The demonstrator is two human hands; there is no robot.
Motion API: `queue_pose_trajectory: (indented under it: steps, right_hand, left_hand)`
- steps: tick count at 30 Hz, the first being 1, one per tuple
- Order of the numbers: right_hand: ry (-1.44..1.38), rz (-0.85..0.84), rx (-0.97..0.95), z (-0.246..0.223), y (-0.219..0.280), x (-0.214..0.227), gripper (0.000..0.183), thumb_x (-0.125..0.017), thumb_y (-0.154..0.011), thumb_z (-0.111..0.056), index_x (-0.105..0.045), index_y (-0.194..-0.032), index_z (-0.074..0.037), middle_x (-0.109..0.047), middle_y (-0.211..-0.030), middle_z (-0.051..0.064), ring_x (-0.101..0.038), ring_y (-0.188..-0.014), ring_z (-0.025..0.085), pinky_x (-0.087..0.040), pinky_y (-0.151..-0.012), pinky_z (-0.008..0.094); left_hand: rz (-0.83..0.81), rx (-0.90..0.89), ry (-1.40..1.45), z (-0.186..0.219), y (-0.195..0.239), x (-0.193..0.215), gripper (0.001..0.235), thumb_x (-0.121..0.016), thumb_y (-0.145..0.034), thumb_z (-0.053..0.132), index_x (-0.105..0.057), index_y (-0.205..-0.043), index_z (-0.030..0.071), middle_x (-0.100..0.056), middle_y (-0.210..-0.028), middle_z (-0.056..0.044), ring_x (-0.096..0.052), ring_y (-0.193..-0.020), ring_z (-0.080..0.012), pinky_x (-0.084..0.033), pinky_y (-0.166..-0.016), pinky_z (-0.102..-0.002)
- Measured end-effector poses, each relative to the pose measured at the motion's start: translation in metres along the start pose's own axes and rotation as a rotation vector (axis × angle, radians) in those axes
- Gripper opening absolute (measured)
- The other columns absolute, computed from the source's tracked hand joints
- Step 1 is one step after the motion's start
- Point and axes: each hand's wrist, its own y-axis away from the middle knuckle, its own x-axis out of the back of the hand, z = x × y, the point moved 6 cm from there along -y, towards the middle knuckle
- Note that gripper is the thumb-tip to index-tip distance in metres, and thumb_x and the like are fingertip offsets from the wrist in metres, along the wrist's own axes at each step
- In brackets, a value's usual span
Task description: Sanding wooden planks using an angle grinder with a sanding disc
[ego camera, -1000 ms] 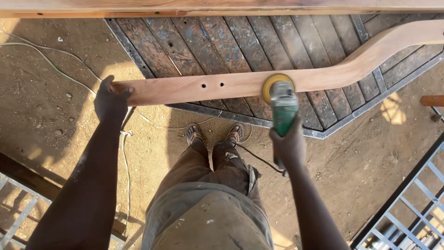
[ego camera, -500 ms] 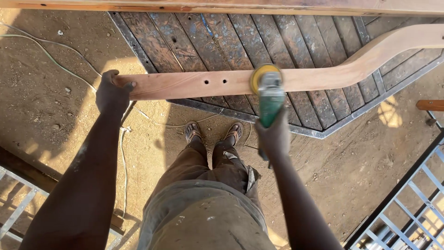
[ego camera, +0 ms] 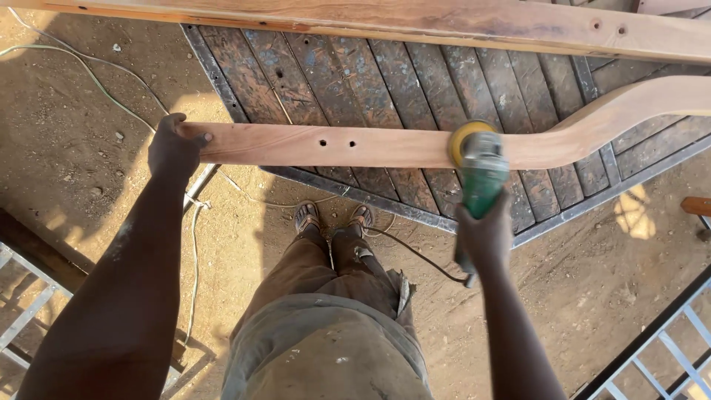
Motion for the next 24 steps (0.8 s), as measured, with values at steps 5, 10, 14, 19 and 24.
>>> queue_pose_trajectory:
  steps: [5, 10, 14, 19, 24]
  right_hand:
    - [-0.045, 0.232, -0.186, 0.114, -0.101, 0.096, 0.071, -0.077, -0.087, -0.038, -0.037, -0.139, -0.012, -0.061, -0.119, 0.024, -0.060, -0.105, 0.045, -0.048, -0.087, 0.062]
    - [0.007, 0.294, -0.260, 0.121, -0.113, 0.114, 0.063, -0.075, -0.080, -0.044, -0.048, -0.123, -0.009, -0.061, -0.108, 0.015, -0.060, -0.090, 0.034, -0.047, -0.073, 0.052]
    - [-0.057, 0.204, -0.186, 0.060, -0.060, 0.056, 0.067, -0.075, -0.084, -0.042, -0.041, -0.135, -0.014, -0.060, -0.114, 0.021, -0.058, -0.103, 0.040, -0.046, -0.086, 0.057]
    - [-0.043, 0.122, -0.076, -0.048, 0.030, -0.035, 0.073, -0.074, -0.085, -0.036, -0.035, -0.141, -0.011, -0.058, -0.121, 0.039, -0.055, -0.119, 0.059, -0.041, -0.102, 0.070]
    - [0.036, -0.086, 0.070, -0.167, 0.111, -0.154, 0.081, -0.069, -0.081, -0.033, -0.029, -0.149, -0.009, -0.058, -0.126, 0.033, -0.061, -0.112, 0.058, -0.047, -0.097, 0.071]
  left_hand:
    - [0.009, 0.007, -0.008, -0.002, -0.009, -0.004, 0.062, -0.086, -0.089, 0.029, -0.058, -0.141, 0.012, -0.065, -0.134, -0.017, -0.059, -0.124, -0.0388, -0.042, -0.102, -0.053]
    - [0.000, 0.045, 0.017, -0.002, -0.003, 0.000, 0.061, -0.082, -0.089, 0.031, -0.054, -0.141, 0.015, -0.066, -0.132, -0.012, -0.061, -0.116, -0.0366, -0.045, -0.092, -0.052]
    - [-0.030, 0.091, 0.025, -0.033, -0.022, -0.001, 0.070, -0.079, -0.090, 0.048, -0.054, -0.148, 0.016, -0.065, -0.135, -0.011, -0.060, -0.124, -0.0341, -0.045, -0.101, -0.051]
    - [-0.238, 0.215, 0.337, -0.014, -0.004, 0.035, 0.073, -0.028, -0.108, 0.064, -0.055, -0.145, 0.007, -0.064, -0.134, -0.020, -0.065, -0.120, -0.0391, -0.051, -0.100, -0.053]
    - [-0.662, 0.324, 0.862, -0.044, -0.031, 0.021, 0.118, -0.002, -0.080, 0.089, -0.030, -0.161, 0.009, -0.048, -0.160, -0.015, -0.037, -0.152, -0.0437, -0.005, -0.125, -0.061]
